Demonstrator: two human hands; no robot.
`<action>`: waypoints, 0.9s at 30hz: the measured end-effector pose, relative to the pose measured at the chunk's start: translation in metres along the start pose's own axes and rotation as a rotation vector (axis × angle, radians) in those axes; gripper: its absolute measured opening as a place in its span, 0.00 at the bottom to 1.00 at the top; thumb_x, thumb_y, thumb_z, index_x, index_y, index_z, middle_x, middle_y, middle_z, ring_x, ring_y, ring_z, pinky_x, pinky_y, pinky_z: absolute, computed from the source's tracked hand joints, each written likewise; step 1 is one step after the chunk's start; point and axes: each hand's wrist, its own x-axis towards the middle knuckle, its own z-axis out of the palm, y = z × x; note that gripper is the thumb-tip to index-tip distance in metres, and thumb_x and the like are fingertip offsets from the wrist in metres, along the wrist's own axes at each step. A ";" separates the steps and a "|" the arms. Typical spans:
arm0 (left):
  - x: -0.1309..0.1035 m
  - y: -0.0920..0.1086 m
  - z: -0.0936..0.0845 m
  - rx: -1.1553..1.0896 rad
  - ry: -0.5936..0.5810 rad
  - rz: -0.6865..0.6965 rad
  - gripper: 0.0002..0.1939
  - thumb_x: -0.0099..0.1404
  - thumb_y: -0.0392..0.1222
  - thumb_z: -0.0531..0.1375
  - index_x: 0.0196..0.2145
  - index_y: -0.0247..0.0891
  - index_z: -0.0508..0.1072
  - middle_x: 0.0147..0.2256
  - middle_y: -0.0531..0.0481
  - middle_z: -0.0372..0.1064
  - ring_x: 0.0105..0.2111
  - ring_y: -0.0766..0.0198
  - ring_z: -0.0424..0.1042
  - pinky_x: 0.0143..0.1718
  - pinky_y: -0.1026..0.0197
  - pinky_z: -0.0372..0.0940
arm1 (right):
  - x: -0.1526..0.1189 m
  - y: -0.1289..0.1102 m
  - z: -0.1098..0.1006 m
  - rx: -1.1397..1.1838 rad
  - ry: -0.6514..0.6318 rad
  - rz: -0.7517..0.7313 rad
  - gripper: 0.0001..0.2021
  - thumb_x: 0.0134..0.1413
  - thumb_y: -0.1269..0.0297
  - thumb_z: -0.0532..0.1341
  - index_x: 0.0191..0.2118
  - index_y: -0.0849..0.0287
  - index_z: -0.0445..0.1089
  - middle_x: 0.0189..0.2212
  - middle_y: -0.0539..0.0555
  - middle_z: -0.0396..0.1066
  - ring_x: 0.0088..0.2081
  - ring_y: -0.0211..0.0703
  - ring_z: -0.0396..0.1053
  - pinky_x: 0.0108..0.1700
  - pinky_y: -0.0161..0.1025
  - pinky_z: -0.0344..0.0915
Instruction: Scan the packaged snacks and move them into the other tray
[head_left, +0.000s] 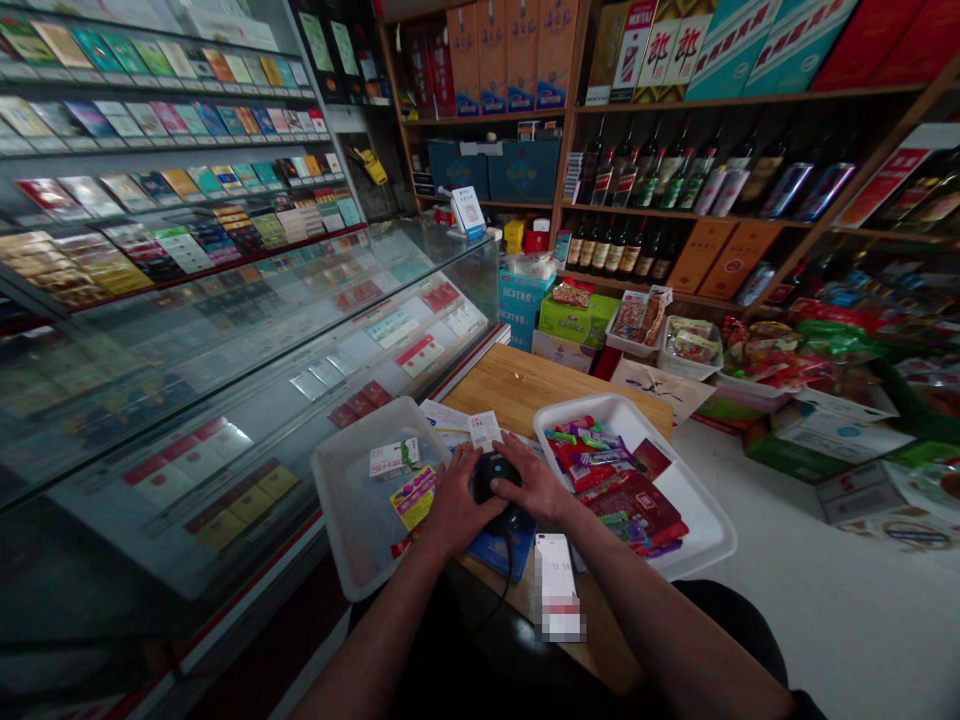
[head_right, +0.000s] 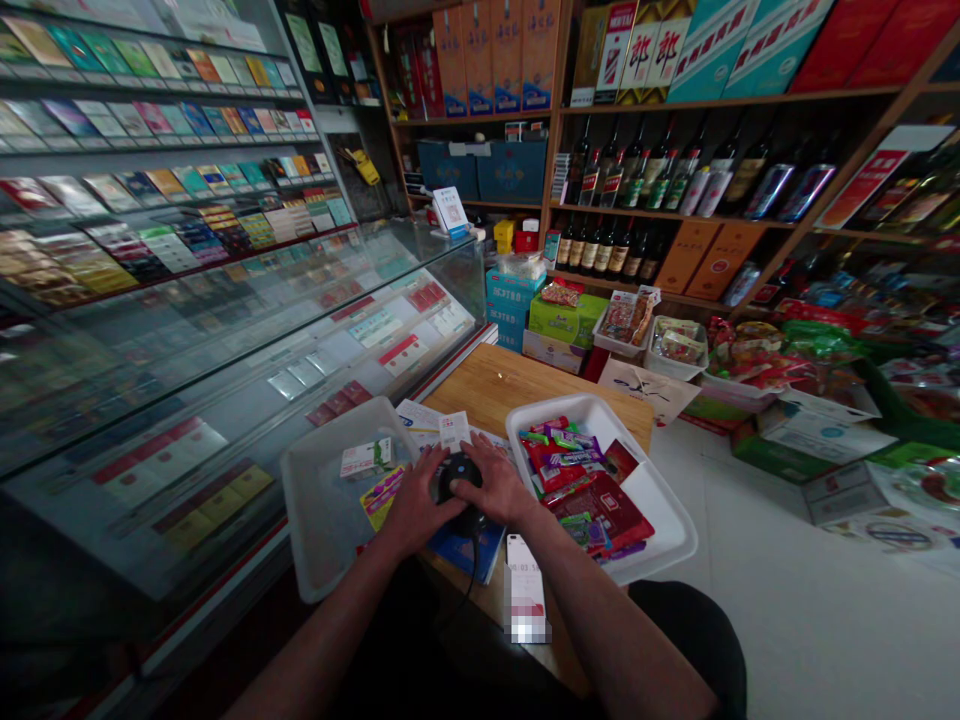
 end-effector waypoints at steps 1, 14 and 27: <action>0.000 0.000 0.000 0.001 -0.001 -0.009 0.40 0.59 0.53 0.66 0.64 0.34 0.63 0.66 0.32 0.58 0.69 0.40 0.53 0.68 0.33 0.47 | 0.000 -0.001 0.000 0.002 -0.004 0.013 0.37 0.59 0.48 0.63 0.69 0.61 0.60 0.71 0.67 0.49 0.73 0.60 0.45 0.70 0.63 0.46; -0.017 0.002 -0.021 -0.006 0.092 -0.010 0.41 0.59 0.49 0.66 0.67 0.38 0.60 0.69 0.35 0.55 0.72 0.41 0.46 0.69 0.30 0.43 | 0.010 -0.040 -0.008 -0.094 0.002 -0.095 0.37 0.58 0.48 0.64 0.69 0.60 0.61 0.70 0.67 0.52 0.72 0.63 0.46 0.70 0.66 0.45; -0.085 -0.033 -0.066 0.005 0.201 -0.173 0.40 0.62 0.49 0.64 0.68 0.39 0.58 0.70 0.36 0.52 0.72 0.44 0.44 0.70 0.32 0.42 | 0.026 -0.112 0.034 -0.142 -0.124 -0.225 0.38 0.51 0.50 0.68 0.66 0.57 0.63 0.70 0.66 0.55 0.72 0.65 0.45 0.69 0.67 0.43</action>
